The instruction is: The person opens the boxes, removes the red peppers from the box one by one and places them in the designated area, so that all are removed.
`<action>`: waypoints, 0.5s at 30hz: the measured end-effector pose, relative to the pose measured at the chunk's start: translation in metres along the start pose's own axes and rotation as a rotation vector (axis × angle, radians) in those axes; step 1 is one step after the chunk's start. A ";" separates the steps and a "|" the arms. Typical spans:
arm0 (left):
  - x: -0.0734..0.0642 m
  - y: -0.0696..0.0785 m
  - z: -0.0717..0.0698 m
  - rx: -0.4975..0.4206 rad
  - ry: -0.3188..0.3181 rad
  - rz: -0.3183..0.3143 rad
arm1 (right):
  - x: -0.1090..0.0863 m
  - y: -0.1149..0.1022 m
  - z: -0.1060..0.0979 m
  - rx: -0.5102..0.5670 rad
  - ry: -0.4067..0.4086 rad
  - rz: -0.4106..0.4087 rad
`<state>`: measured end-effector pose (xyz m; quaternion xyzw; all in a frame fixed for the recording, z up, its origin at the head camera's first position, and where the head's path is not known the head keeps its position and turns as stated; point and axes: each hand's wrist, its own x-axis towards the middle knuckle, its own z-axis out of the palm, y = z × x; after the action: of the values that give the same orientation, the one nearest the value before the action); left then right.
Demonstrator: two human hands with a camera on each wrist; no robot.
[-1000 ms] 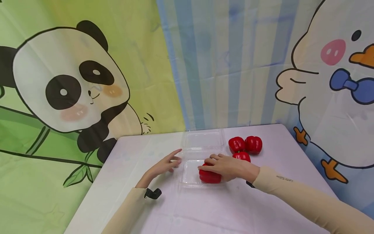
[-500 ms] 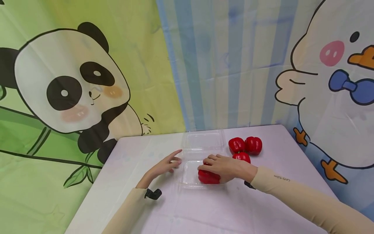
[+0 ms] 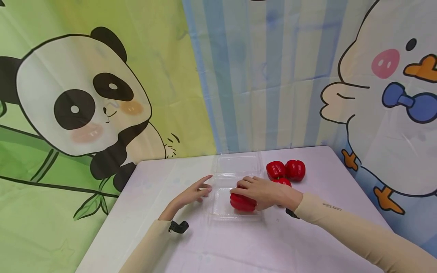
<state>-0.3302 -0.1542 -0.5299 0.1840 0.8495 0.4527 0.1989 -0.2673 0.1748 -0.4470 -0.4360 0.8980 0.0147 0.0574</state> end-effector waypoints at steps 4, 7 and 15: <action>-0.001 -0.001 0.000 -0.003 0.000 -0.002 | -0.002 -0.001 -0.003 -0.001 0.016 0.004; -0.002 0.000 -0.001 -0.003 0.000 -0.002 | -0.004 -0.001 -0.005 -0.005 0.021 0.007; -0.003 0.002 0.000 0.003 -0.004 0.000 | -0.013 0.000 -0.012 0.014 0.040 0.011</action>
<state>-0.3276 -0.1545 -0.5281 0.1850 0.8499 0.4510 0.2003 -0.2606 0.1842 -0.4331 -0.4310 0.9013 0.0002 0.0425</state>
